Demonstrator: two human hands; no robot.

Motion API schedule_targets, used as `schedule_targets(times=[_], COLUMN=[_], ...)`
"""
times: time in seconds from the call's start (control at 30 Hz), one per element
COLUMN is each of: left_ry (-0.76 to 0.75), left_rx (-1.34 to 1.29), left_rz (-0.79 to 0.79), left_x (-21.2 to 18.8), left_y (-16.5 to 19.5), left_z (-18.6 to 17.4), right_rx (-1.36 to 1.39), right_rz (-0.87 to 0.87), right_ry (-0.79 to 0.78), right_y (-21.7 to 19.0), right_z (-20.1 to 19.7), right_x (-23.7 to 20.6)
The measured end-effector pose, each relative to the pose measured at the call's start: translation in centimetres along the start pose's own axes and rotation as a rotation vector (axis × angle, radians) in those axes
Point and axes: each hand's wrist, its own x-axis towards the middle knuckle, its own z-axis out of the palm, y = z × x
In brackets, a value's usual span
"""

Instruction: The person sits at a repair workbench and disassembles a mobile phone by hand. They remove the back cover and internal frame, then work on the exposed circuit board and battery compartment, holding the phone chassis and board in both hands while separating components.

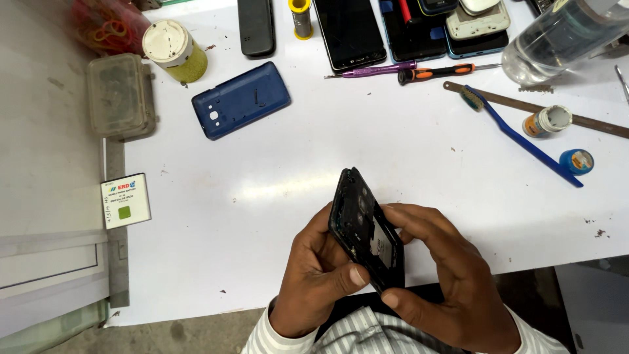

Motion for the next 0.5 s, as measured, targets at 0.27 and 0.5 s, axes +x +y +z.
schedule_targets(times=[0.27, 0.5], left_ry=[-0.009, 0.010], left_rx=[0.009, 0.025], left_rz=[-0.001, -0.012], left_x=[0.05, 0.16], left_y=[-0.05, -0.04], left_z=[0.01, 0.23], right_rx=[0.011, -0.030], right_rz=[0.035, -0.008], right_ry=[0.007, -0.011], right_y=[-0.09, -0.15], right_z=[-0.01, -0.32], right_x=[-0.21, 0.22])
